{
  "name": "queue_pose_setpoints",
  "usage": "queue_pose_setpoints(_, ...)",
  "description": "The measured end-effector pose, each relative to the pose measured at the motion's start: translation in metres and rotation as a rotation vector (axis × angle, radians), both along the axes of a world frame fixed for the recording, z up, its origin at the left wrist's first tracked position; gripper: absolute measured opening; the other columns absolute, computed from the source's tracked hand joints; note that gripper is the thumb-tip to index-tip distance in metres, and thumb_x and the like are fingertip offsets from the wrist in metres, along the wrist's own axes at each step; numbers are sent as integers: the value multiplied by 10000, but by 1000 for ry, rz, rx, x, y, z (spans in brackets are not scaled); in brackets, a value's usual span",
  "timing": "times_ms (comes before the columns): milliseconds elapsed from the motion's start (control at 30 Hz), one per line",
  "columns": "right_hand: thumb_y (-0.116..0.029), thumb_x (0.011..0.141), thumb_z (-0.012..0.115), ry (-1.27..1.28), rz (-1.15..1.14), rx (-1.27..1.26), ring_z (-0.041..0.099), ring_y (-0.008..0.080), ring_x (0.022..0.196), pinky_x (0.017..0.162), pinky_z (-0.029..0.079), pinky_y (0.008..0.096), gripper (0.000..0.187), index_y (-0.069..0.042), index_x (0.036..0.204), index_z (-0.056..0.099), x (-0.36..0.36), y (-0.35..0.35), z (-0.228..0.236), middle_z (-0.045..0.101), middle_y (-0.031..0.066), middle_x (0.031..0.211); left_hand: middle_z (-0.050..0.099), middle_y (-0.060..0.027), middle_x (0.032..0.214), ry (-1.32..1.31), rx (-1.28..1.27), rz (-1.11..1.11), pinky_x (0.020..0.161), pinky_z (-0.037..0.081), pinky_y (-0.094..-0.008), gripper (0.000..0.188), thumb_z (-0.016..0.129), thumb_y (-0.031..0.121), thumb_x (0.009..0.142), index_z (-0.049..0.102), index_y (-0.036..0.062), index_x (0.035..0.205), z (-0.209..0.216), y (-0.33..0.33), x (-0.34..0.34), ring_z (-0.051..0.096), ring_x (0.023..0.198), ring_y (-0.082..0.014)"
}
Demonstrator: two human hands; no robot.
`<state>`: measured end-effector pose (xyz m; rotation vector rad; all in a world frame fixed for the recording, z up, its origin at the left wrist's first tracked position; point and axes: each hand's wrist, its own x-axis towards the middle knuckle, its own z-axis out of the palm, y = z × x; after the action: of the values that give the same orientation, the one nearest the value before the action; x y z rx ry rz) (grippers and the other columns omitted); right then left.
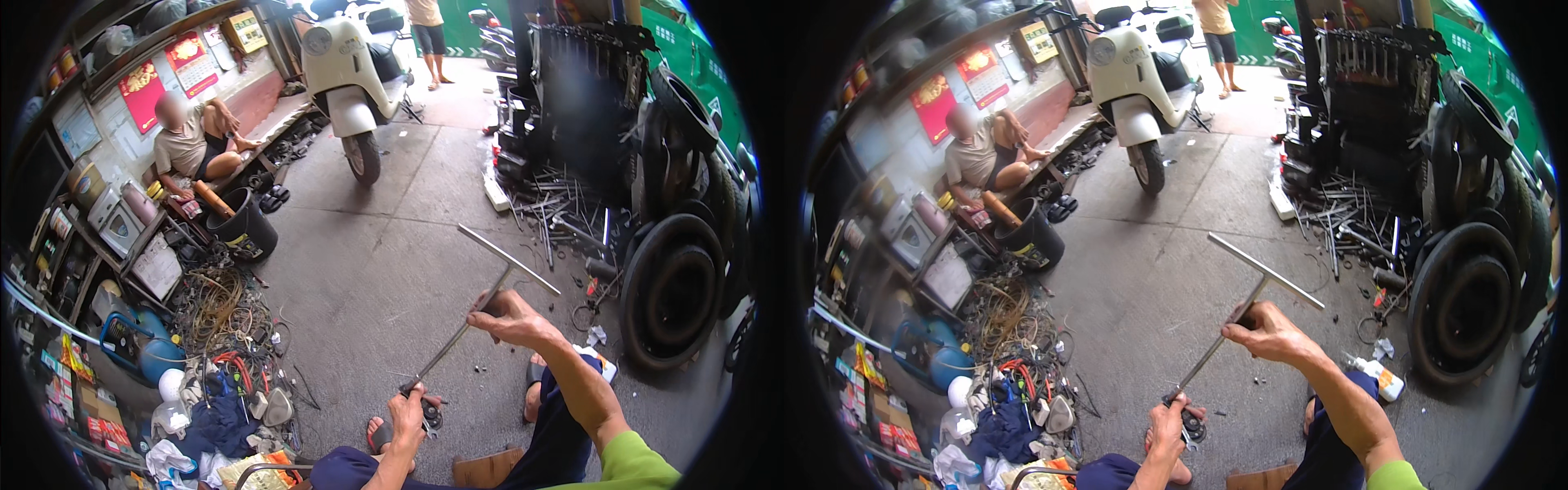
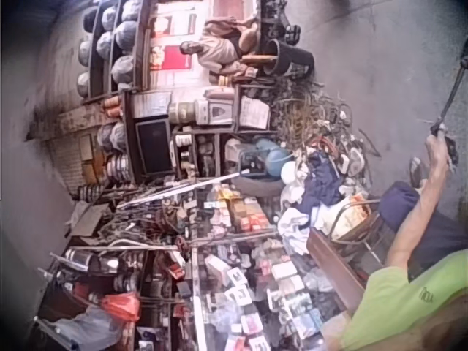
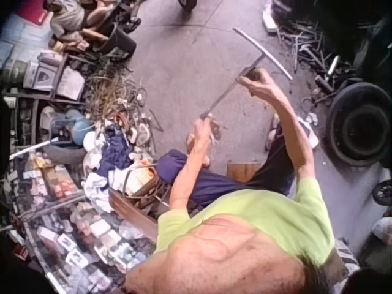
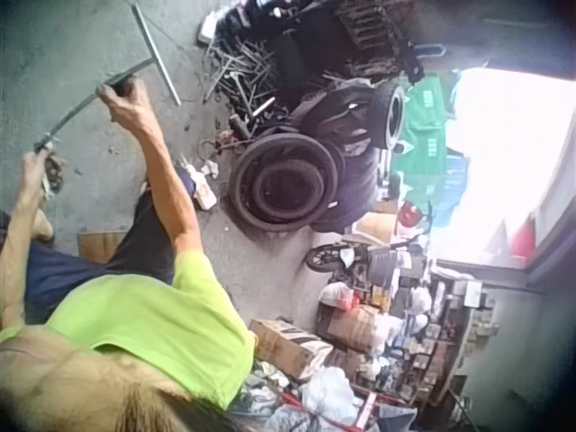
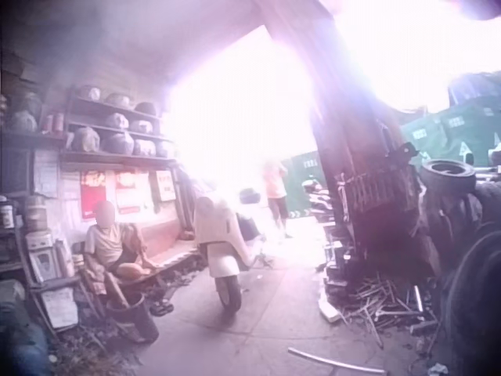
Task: The person sits on the floor and repeatedly joins two metal rods together, then separates them. They handle the rods with both hands, aligning the ends and twisting them to connect or disconnect the pieces.
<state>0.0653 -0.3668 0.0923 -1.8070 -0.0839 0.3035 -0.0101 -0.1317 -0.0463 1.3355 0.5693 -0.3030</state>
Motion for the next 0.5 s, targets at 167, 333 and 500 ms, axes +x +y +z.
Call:
queue_pose_setpoints(167, -212, 817, 641, -37, -17, 88, 538, 90, 521, 458, 439, 248, 223, -2, 890, 634, -5, 0, 8, 530, -5, 648, 658, -225, 693, -2, -8, -23, 571, 558, -372, 243, 565, 198, 933, 568, -45, 935, 0, 1, 0, 671, 634, -303)
queue_pose_setpoints(333, -242, 722, 654, -79, -52, 68, 562, 111, 514, 444, 426, 241, 310, 44, 839, 675, -3, 4, 14, 586, 42, 651, 665, -218, 688, -19, -41, -12, 534, 530, -334, 290, 575, 230, 928, 589, -60, 917, 2, -3, 2, 661, 605, -254)
queue_pose_setpoints(500, -448, 784, 728, -98, -110, -36, 523, 94, 481, 424, 422, 257, 445, -11, 794, 644, -3, 8, 13, 534, 7, 561, 659, -228, 688, -43, 5, -59, 564, 551, -362, 267, 566, 216, 933, 571, -50, 921, 7, 0, -4, 675, 645, -289)
